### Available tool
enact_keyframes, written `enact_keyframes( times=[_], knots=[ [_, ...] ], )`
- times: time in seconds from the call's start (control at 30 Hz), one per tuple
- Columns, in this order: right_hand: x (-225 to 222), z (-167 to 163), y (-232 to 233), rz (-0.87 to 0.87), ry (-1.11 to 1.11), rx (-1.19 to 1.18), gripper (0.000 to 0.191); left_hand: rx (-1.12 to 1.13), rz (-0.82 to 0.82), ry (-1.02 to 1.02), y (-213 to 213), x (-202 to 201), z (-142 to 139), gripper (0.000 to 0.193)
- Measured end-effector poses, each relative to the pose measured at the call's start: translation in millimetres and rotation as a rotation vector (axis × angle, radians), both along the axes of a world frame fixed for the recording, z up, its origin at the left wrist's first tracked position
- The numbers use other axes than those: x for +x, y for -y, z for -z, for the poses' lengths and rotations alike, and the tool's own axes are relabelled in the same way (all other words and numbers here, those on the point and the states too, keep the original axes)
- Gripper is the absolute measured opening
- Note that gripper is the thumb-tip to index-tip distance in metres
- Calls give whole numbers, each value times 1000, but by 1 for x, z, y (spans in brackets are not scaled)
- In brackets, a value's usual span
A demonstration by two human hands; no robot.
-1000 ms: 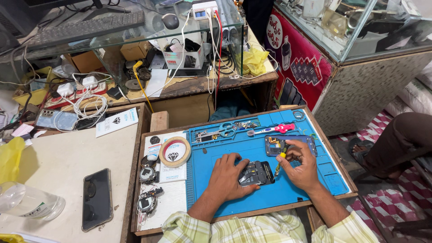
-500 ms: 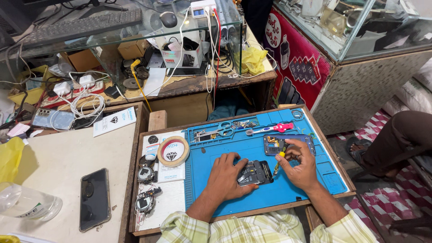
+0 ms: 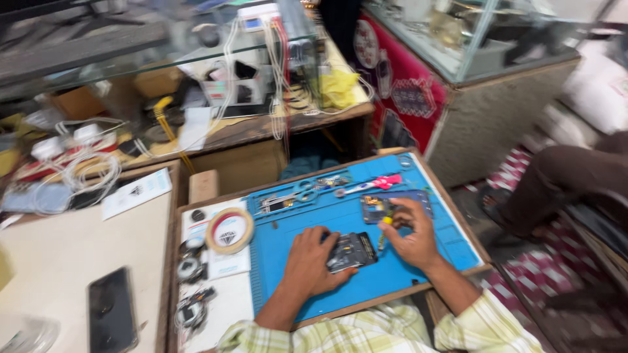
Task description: The person uses a yellow-handled screwdriver to remove screws from a disassembled smartphone on a blue work mat. They repeatedly loosen and remove screws from the phone's internal frame while another person sits nearby.
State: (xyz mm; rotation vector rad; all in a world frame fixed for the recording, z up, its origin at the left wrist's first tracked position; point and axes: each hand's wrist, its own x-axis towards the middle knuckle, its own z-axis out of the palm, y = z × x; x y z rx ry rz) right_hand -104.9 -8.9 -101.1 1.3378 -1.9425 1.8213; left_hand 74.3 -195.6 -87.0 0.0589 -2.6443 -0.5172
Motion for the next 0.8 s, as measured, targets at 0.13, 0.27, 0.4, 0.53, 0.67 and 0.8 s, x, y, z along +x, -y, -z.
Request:
enact_keyframes(
  times=[0.13, 0.27, 0.4, 0.53, 0.67, 0.8],
  knots=[
    [2, -2, -4, -11, 32, -9, 57, 9, -19, 26, -4, -2, -6, 78],
    [2, -4, -8, -29, 26, -1, 55, 4, -38, 24, -9, -3, -10, 78],
    [0, -1, -10, -37, 36, 1, 56, -1, -40, 33, -12, -7, -11, 77],
    [-1, 5, -15, -89, 67, -15, 58, -19, -52, 53, -18, -9, -11, 80],
    [1, 8, -17, -93, 52, -12, 58, -34, -70, 87, -20, -7, -11, 79],
    [3, 6, -17, -89, 34, -5, 58, -44, -62, 91, -20, -7, -10, 80]
  ],
)
